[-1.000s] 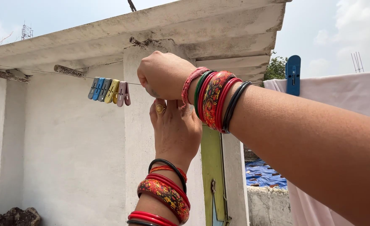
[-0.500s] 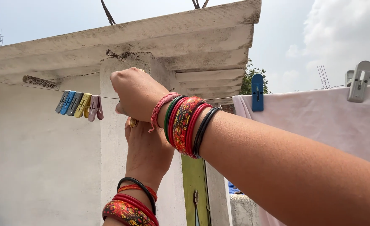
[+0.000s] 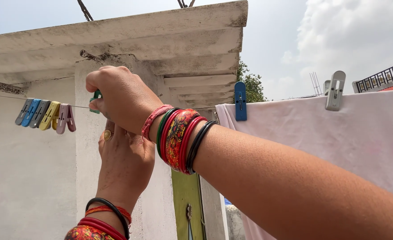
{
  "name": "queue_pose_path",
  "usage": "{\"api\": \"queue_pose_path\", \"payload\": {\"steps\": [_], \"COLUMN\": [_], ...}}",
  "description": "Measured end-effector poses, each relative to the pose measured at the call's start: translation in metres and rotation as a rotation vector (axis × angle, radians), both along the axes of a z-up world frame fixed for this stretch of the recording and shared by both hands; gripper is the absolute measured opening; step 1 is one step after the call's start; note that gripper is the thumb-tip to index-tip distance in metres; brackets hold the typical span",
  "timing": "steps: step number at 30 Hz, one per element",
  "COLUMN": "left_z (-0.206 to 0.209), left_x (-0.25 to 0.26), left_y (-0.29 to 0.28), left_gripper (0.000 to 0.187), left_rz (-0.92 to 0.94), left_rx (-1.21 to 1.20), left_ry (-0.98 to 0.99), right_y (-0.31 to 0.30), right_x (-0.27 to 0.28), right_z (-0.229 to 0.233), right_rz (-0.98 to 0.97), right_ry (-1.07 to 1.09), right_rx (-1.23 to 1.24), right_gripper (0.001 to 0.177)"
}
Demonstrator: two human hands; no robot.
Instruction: Hanging wet clothes on a clothesline using clothespins.
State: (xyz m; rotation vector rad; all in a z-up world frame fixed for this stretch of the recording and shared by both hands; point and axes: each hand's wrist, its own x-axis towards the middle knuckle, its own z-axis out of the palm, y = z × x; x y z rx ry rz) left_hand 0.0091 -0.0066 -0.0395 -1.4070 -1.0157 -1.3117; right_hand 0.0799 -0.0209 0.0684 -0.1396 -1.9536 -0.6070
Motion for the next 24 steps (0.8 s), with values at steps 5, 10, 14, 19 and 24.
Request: {"api": "queue_pose_path", "payload": {"steps": [5, 10, 14, 19, 24], "left_z": [-0.002, 0.001, 0.004, 0.008, 0.012], "left_x": [-0.001, -0.008, -0.004, -0.012, -0.027], "left_y": [0.0, 0.008, 0.0, 0.006, 0.023], "left_gripper": [0.053, 0.059, 0.05, 0.046, 0.049], "left_rz": [0.002, 0.072, 0.062, 0.14, 0.229], "left_rx": [-0.058, 0.013, -0.014, -0.044, -0.067], "left_ry": [-0.03, 0.008, -0.012, -0.006, -0.037], "right_y": [0.003, -0.003, 0.001, 0.002, -0.006], "right_x": [0.01, 0.042, 0.084, 0.145, 0.192], "right_z": [0.001, -0.004, -0.005, -0.013, -0.026], "right_rz": [0.046, 0.142, 0.214, 0.174, 0.163], "right_ry": [0.022, 0.047, 0.026, 0.006, -0.061], "right_rx": [0.093, 0.074, 0.08, -0.095, -0.104], "right_gripper": [0.021, 0.021, 0.02, 0.02, 0.025]}}
